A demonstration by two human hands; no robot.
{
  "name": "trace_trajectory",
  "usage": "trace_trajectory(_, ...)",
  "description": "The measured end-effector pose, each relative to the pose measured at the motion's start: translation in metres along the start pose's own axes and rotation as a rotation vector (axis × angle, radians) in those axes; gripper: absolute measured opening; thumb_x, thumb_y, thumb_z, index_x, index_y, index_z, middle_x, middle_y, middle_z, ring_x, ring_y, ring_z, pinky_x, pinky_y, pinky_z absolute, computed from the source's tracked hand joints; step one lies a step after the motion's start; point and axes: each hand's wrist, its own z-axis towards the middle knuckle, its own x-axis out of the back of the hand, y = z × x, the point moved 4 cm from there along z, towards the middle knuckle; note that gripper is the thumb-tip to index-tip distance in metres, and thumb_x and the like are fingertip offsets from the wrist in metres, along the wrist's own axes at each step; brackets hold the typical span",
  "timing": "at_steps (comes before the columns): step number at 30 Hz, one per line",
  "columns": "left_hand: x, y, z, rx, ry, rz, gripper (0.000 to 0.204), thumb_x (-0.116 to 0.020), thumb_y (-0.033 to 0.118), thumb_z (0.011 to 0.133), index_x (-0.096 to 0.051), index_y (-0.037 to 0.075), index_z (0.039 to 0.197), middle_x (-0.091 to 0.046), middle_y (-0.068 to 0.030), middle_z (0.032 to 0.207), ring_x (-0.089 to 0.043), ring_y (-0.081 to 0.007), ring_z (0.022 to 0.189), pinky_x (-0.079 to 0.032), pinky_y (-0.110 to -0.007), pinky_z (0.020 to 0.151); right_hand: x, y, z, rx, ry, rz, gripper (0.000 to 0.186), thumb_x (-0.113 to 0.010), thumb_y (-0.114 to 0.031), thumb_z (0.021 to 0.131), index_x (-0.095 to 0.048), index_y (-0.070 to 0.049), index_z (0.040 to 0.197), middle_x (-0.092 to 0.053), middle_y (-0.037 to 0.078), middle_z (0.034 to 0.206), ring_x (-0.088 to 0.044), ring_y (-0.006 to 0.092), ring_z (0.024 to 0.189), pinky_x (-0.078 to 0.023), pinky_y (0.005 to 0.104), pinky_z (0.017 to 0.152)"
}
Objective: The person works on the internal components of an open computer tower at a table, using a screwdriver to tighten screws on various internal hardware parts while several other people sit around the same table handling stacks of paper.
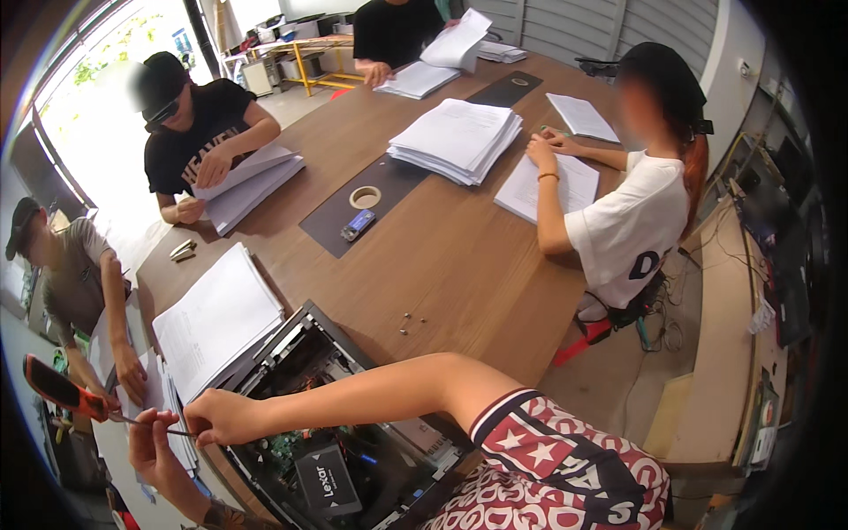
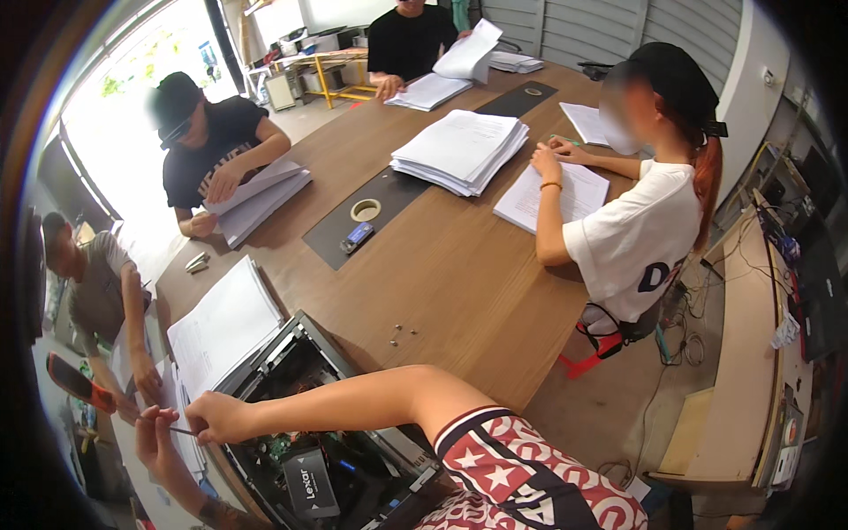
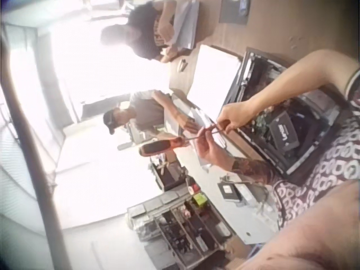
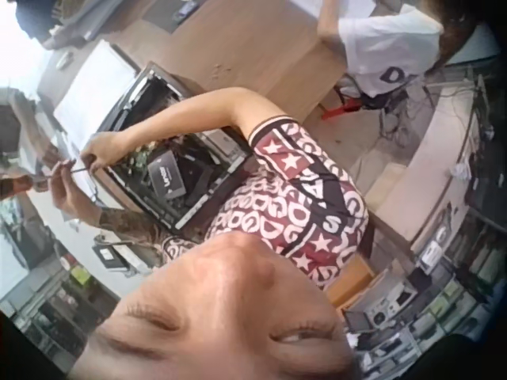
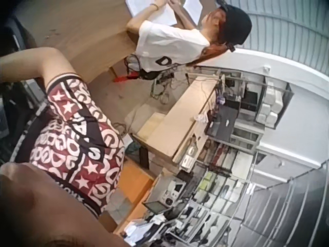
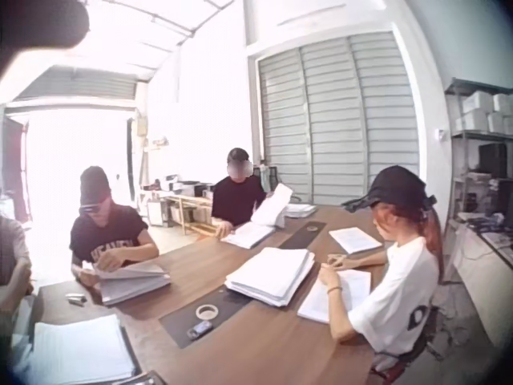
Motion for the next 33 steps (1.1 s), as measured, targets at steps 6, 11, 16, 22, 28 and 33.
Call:
trace_trajectory(6, 0.001, 0.017, -0.005, -0.007, 0.046, -0.022, 0.023, -0.057, 0.012, 0.097, -0.061, -0.006, 0.111, -0.068, -0.0116, 0.090, -0.064, -0.0179, 0.085, -0.049, -0.032, 0.086, -0.006, -0.001, 0.005, 0.120, -0.040, 0.072, 0.014, -0.072, -0.005, 0.080, -0.067, 0.003, 0.091, -0.069, 0.016, 0.078, -0.068, 0.0259, 0.073, -0.052, 0.0357, 0.070)
trace_trajectory(11, 0.011, 0.003, -0.005, 0.015, 0.000, -0.114, 0.018, -0.056, 0.008, 0.096, -0.061, -0.005, 0.108, -0.065, -0.0108, 0.084, -0.063, -0.0187, 0.077, -0.050, -0.036, 0.088, -0.005, -0.003, 0.002, 0.111, -0.130, 0.025, 0.013, -0.068, -0.005, 0.085, -0.068, 0.004, 0.095, -0.069, 0.017, 0.080, -0.068, 0.0262, 0.075, -0.052, 0.0344, 0.072)
trace_trajectory(16, 0.006, 0.002, -0.008, -0.087, -0.032, -0.402, 0.013, -0.058, 0.008, 0.095, -0.059, -0.003, 0.100, -0.061, -0.0095, 0.081, -0.061, -0.0194, 0.074, -0.051, -0.040, 0.089, -0.011, 0.003, -0.004, 0.089, -0.174, 0.090, 0.012, -0.066, -0.004, 0.086, -0.067, 0.005, 0.094, -0.070, 0.017, 0.081, -0.070, 0.0264, 0.077, -0.052, 0.0349, 0.071)
trace_trajectory(22, 0.026, -0.006, -0.012, 0.020, 0.049, -0.207, 0.011, -0.063, 0.005, 0.089, -0.060, -0.002, 0.096, -0.062, -0.0100, 0.082, -0.061, -0.0191, 0.075, -0.051, -0.034, 0.080, -0.017, 0.000, 0.000, 0.130, -0.197, 0.172, 0.010, -0.064, -0.004, 0.083, -0.068, 0.002, 0.089, -0.069, 0.017, 0.075, -0.068, 0.0266, 0.071, -0.051, 0.0366, 0.067)
trace_trajectory(28, 0.022, -0.007, -0.002, -0.104, -0.023, -0.183, 0.029, -0.072, 0.017, 0.086, -0.057, -0.001, 0.103, -0.058, -0.0067, 0.084, -0.059, -0.0177, 0.081, -0.047, -0.032, 0.080, -0.011, 0.005, 0.001, 0.043, -0.135, 0.087, 0.015, -0.070, -0.008, 0.078, -0.070, 0.001, 0.090, -0.069, 0.016, 0.074, -0.069, 0.0274, 0.071, -0.053, 0.0362, 0.068)
trace_trajectory(33, 0.006, -0.003, -0.004, -0.112, -0.131, -0.148, 0.047, -0.059, 0.039, 0.096, -0.052, -0.002, 0.118, -0.058, -0.0079, 0.087, -0.057, -0.0162, 0.087, -0.043, -0.032, 0.083, -0.010, 0.001, -0.003, 0.117, -0.147, 0.023, 0.011, -0.070, -0.004, 0.080, -0.070, 0.002, 0.089, -0.070, 0.017, 0.079, -0.070, 0.0289, 0.075, -0.053, 0.0361, 0.070)
